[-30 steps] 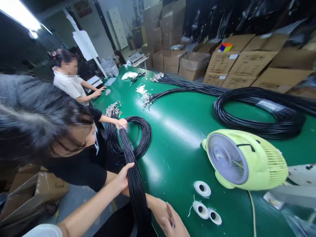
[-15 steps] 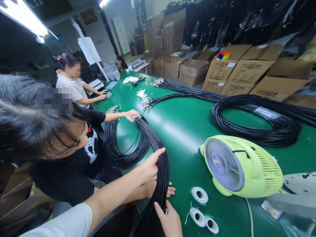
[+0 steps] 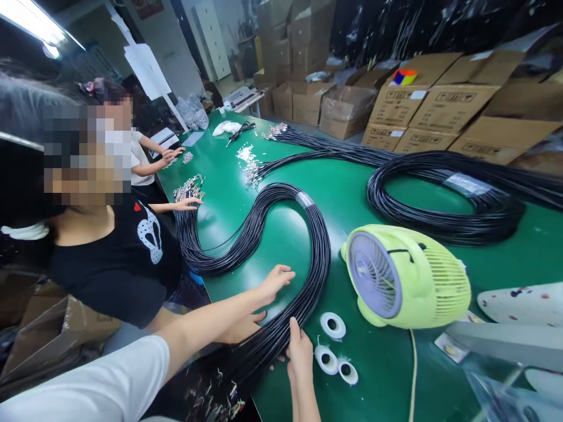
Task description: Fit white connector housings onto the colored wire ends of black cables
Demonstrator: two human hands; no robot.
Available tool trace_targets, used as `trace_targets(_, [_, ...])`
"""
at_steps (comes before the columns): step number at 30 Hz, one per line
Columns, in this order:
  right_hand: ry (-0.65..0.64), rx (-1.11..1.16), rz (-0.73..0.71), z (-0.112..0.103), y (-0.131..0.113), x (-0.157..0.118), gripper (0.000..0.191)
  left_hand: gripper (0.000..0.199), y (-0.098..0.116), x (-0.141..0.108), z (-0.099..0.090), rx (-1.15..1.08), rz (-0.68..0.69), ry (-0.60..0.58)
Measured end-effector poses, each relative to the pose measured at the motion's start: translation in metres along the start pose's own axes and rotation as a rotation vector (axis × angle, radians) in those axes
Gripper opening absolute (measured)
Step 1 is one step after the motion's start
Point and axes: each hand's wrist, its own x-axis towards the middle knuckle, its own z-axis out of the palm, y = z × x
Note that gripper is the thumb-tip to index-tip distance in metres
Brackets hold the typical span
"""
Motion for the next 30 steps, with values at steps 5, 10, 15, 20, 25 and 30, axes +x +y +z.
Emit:
trace_targets(5, [0.122,-0.077,-0.117,0.0,-0.012,0.003,0.074,0.021,-0.023,-0.087,-0.055,0.235,-0.099,-0.016])
trace_targets(10, [0.163,-0.271,-0.255,-0.003,-0.011,0.001,0.079,0.018,-0.063,-0.182,-0.096,0.283,-0.298,-0.047])
trace_targets(15, [0.296,-0.427,-0.336,-0.006,0.014,-0.028,0.067,0.015,-0.086,-0.216,-0.123,0.237,-0.429,-0.069])
trace_targets(20, [0.295,-0.595,-0.465,-0.006,0.052,-0.073,0.043,0.022,-0.081,-0.232,-0.145,0.24,-0.385,-0.089])
trace_targets(25, [0.439,-0.762,-0.461,-0.048,0.06,-0.096,0.044,0.03,-0.08,-0.271,-0.188,0.283,-0.319,-0.031])
trace_targets(30, [0.566,-0.971,-0.392,-0.08,0.015,-0.072,0.042,0.034,-0.118,-0.315,-0.244,0.284,-0.302,0.016])
